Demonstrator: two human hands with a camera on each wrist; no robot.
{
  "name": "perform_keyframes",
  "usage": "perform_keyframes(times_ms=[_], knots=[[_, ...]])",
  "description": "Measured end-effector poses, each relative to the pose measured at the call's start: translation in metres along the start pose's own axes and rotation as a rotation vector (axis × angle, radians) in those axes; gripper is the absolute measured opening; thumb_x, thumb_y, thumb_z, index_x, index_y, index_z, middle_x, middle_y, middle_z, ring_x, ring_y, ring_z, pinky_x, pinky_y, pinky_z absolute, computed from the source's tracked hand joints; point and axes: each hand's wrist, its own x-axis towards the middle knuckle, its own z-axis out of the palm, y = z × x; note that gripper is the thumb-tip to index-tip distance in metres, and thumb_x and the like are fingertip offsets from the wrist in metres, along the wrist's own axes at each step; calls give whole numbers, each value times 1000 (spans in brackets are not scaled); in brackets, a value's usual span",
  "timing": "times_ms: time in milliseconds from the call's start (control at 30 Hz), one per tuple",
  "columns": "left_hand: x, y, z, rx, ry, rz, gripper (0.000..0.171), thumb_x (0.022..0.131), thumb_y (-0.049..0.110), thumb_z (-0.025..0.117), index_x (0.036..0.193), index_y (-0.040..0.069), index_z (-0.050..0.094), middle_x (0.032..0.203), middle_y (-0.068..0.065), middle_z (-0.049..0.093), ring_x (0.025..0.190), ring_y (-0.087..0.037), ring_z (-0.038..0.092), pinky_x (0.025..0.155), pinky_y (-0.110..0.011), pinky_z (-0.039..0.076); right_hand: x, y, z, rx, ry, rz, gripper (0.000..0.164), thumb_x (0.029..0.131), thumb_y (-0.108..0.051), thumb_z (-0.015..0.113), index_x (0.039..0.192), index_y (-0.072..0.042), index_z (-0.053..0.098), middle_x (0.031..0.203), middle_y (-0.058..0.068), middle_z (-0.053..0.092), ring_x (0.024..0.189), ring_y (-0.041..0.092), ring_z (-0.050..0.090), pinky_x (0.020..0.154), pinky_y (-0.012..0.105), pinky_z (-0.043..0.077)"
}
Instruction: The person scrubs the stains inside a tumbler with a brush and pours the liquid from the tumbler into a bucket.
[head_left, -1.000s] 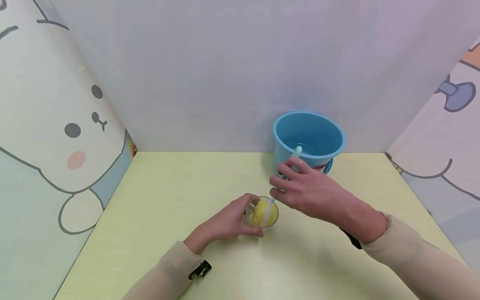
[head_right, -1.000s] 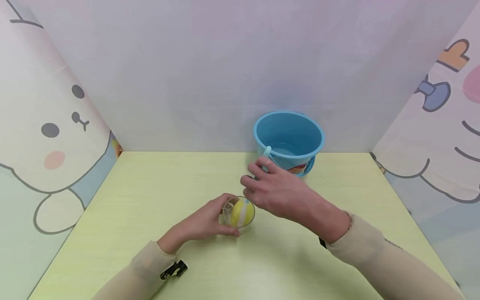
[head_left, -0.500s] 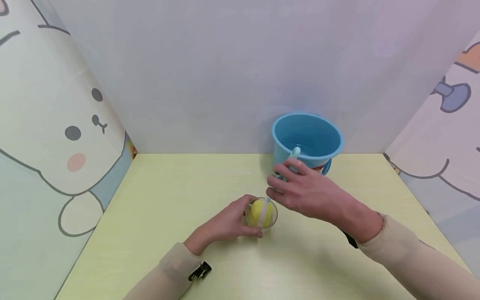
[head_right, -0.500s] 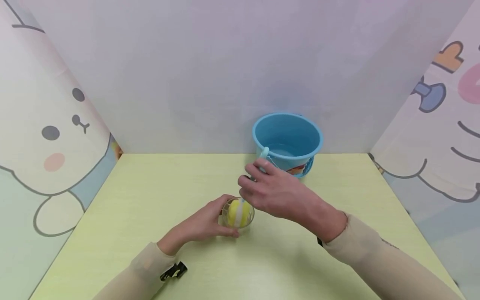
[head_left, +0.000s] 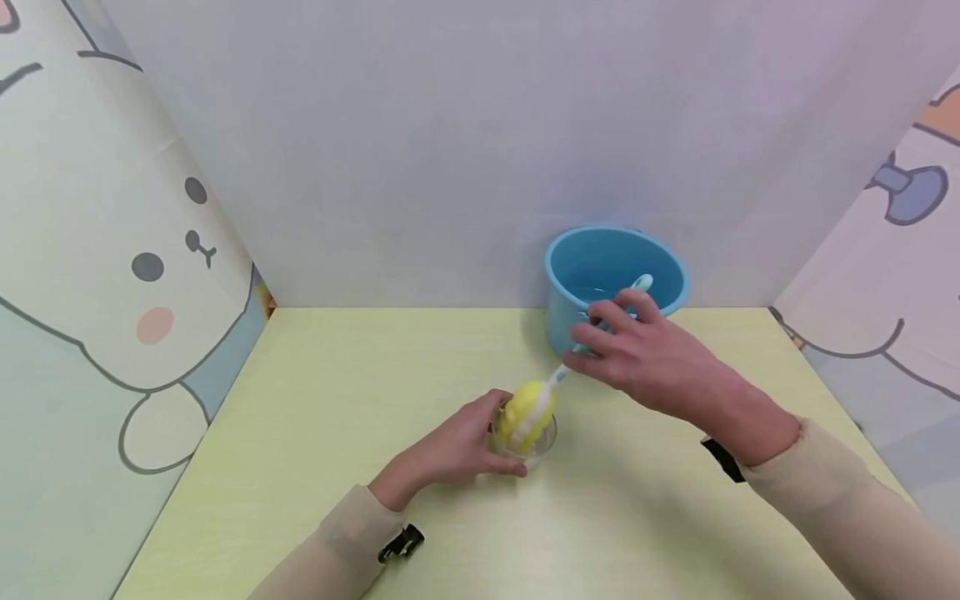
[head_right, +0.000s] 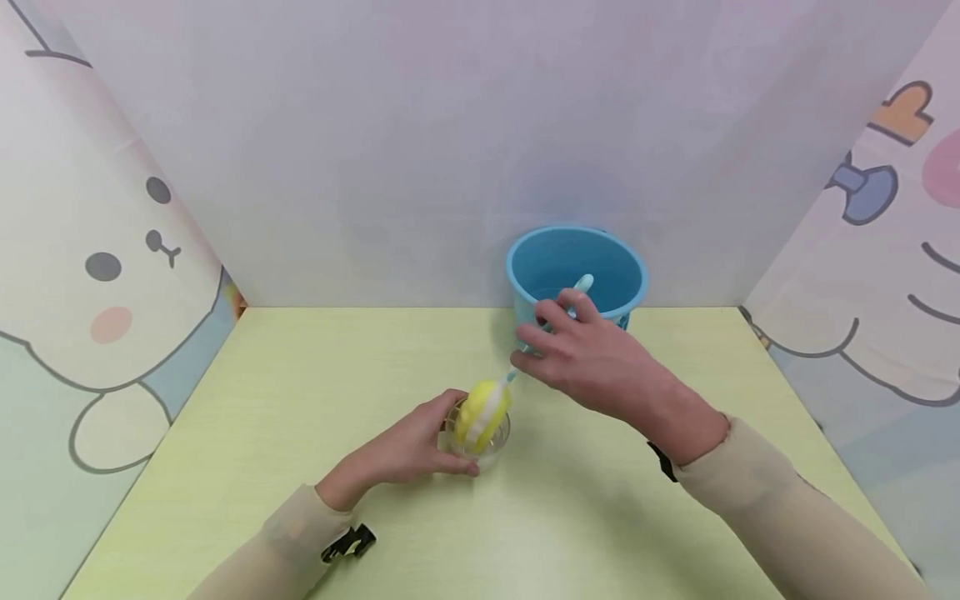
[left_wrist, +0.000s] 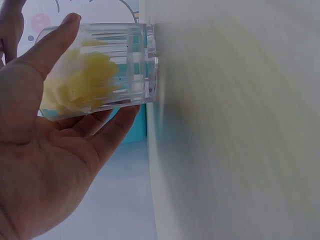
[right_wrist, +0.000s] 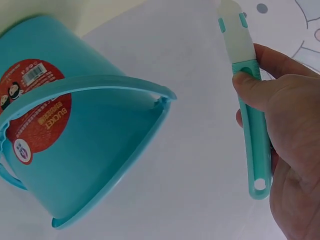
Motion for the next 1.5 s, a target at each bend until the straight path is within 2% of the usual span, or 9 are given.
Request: perform_keyframes(times_ms=[400, 667, 967, 1233, 1500], knots=[[0, 0, 1, 20, -2, 21, 86, 81, 40, 95, 147, 13, 47, 131, 5, 61, 118, -11, 59, 105, -37, 50, -22, 7, 1, 69, -52, 77, 65, 63, -9, 103, 121, -23, 78, 119, 9, 62, 109, 37, 53, 89, 59, 41], [0, 1, 1, 24, -3, 7, 86, 81, 40, 95, 148, 15, 47, 136, 6, 60, 124, -11, 58, 109, -38, 48, -34, 12, 3, 128, -30, 112, 63, 66, 0, 99, 120, -24, 78, 115, 7, 61, 105, 37, 53, 85, 59, 40], [1, 1, 0, 15, -1, 14, 86, 80, 39, 96, 147, 14, 48, 138, 5, 60, 127, -12, 57, 111, -39, 47, -44, 17, 5, 137, -24, 131, 66, 61, 0, 100, 120, -23, 79, 114, 7, 63, 106, 39, 55, 82, 59, 41], [1, -1, 0, 12, -3, 21, 85, 81, 39, 95, 147, 15, 47, 141, 4, 59, 128, -14, 57, 111, -38, 47, -57, 23, 10, 222, 26, 158, 66, 65, 3, 93, 123, -24, 77, 115, 7, 65, 107, 39, 55, 81, 63, 38], [0, -1, -1, 6, 4, 25, 85, 81, 37, 96, 147, 14, 48, 141, 3, 60, 126, -15, 58, 109, -37, 47, -63, 25, 9, 246, 24, 193, 74, 59, 0, 97, 125, -27, 77, 115, 5, 67, 109, 39, 57, 84, 64, 38]])
